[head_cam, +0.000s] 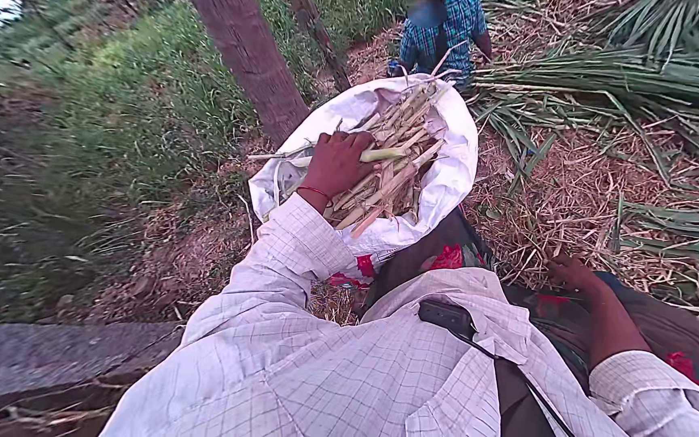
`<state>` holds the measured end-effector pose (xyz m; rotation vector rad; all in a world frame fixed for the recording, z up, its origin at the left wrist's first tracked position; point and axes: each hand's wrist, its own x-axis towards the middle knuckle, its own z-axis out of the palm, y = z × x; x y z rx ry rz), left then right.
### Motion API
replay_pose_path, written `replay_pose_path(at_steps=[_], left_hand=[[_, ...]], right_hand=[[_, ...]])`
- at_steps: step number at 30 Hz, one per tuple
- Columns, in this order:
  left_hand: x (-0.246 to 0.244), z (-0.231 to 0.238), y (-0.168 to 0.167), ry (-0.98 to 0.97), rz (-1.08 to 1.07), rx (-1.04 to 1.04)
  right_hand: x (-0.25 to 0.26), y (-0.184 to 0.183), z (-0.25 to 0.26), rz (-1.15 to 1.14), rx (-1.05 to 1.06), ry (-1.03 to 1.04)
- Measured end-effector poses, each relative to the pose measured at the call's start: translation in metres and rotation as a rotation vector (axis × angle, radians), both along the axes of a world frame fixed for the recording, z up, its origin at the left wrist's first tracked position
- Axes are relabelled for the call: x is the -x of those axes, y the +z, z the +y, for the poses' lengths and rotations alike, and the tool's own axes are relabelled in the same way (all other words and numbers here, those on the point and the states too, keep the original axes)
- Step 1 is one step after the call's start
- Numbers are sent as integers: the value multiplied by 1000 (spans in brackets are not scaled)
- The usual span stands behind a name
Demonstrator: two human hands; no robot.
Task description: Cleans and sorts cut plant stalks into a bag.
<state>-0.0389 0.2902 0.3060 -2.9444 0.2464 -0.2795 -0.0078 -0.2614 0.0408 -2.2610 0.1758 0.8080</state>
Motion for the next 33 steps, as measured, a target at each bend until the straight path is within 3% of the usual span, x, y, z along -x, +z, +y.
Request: replay_pose_path(at_steps=[4,6,10,13,15,18,21,24,27,28,30,33], left_hand=[[4,10,12,7,133,69],[26,9,18,-35,85,136],[99,22,25,-144,-530,247],[140,17,-7,-195,-786,224],[159,-5,-45,-255,-661,180],[177,-20,-97,-110,-461,149],[181,-3,-127,4,-455,108],[176,8,-140,-119,-631,128],[168,17,-110,-168,-824,210],[168,27,-88,-152,-915,226],[177,73,-38,-43,-1101,194],[204,128,7,72,-1203,46]], right_hand=[[6,-11,-2,-75,-41,-21],[9,-16,-6,-149,-37,-38],[14,0,8,-248,-125,-253],[2,26,48,-223,-332,-422],[-7,53,85,-209,-436,-337],[-26,100,142,-180,-541,-36],[-35,147,195,-115,-535,113],[-34,176,242,-50,-420,26],[-29,189,268,-269,-568,-19],[-26,211,274,-395,-719,-22],[-13,292,289,-611,-967,8],[23,368,313,-752,-947,292]])
